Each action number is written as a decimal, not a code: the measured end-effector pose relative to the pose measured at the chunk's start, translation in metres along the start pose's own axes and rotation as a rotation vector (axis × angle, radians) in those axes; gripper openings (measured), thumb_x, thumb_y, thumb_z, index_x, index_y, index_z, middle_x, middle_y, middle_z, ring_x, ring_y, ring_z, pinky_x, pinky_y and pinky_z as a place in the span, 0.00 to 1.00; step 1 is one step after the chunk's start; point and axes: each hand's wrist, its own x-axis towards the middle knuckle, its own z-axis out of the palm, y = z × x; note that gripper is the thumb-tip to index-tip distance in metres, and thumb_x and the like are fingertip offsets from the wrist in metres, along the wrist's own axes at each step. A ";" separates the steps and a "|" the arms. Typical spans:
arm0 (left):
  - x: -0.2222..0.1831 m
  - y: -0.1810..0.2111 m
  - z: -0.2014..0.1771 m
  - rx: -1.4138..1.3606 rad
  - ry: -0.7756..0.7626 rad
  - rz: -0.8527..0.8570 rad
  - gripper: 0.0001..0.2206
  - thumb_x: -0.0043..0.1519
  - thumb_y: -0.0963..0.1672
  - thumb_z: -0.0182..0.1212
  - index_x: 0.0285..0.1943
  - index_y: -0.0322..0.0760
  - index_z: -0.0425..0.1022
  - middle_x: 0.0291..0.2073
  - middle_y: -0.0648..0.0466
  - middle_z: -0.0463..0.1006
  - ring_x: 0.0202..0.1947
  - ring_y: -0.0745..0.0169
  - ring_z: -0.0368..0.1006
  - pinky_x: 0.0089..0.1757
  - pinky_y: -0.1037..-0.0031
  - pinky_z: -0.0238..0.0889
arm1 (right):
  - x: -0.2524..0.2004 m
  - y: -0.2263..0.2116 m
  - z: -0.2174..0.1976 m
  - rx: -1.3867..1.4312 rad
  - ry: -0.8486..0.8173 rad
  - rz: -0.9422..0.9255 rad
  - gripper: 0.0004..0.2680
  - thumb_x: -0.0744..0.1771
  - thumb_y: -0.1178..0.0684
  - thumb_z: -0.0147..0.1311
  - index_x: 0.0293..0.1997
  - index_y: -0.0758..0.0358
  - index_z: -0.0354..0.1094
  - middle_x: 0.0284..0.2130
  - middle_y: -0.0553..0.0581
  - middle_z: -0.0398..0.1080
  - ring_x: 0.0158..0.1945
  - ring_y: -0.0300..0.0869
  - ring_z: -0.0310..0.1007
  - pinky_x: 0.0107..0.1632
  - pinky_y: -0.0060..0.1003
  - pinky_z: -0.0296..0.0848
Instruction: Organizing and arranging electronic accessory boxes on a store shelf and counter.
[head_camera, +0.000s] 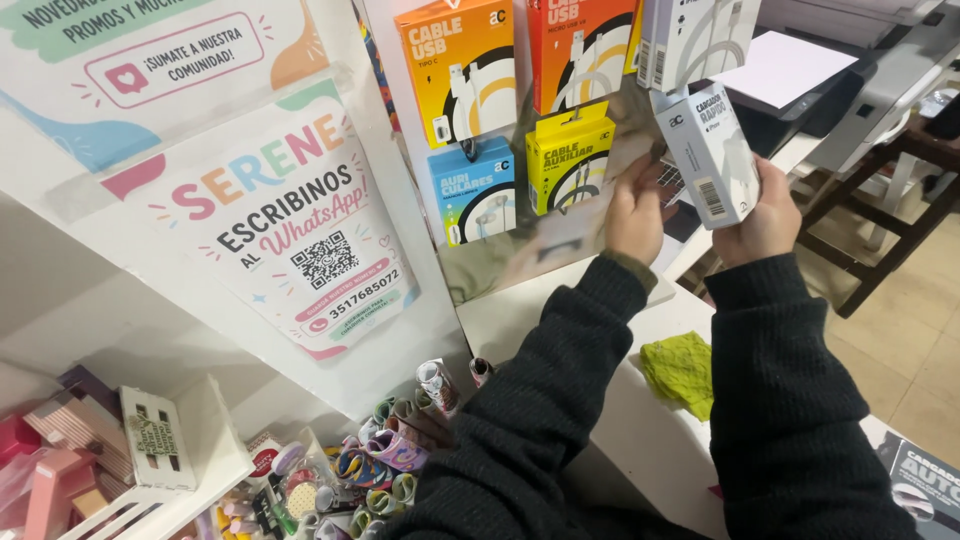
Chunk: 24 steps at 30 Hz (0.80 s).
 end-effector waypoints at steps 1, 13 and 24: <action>-0.004 -0.007 -0.006 0.003 -0.002 0.000 0.22 0.71 0.42 0.45 0.74 0.30 0.58 0.61 0.44 0.72 0.50 0.56 0.73 0.48 0.67 0.72 | 0.005 0.011 -0.013 0.003 0.001 -0.001 0.13 0.73 0.53 0.43 0.60 0.73 0.65 0.53 0.63 0.74 0.54 0.47 0.77 0.58 0.41 0.78; -0.051 -0.039 -0.055 0.003 -0.063 -0.051 0.23 0.70 0.44 0.49 0.74 0.31 0.57 0.66 0.45 0.69 0.58 0.59 0.70 0.52 0.68 0.70 | 0.011 0.051 -0.005 -0.189 0.179 -0.197 0.08 0.73 0.51 0.46 0.52 0.63 0.63 0.46 0.57 0.73 0.48 0.42 0.79 0.51 0.38 0.83; -0.065 -0.076 -0.098 0.043 -0.055 -0.109 0.16 0.67 0.43 0.55 0.63 0.34 0.67 0.58 0.50 0.74 0.54 0.65 0.70 0.48 0.71 0.70 | 0.018 0.096 -0.035 -0.037 0.022 -0.046 0.10 0.74 0.49 0.47 0.58 0.62 0.59 0.54 0.57 0.69 0.54 0.45 0.73 0.59 0.47 0.75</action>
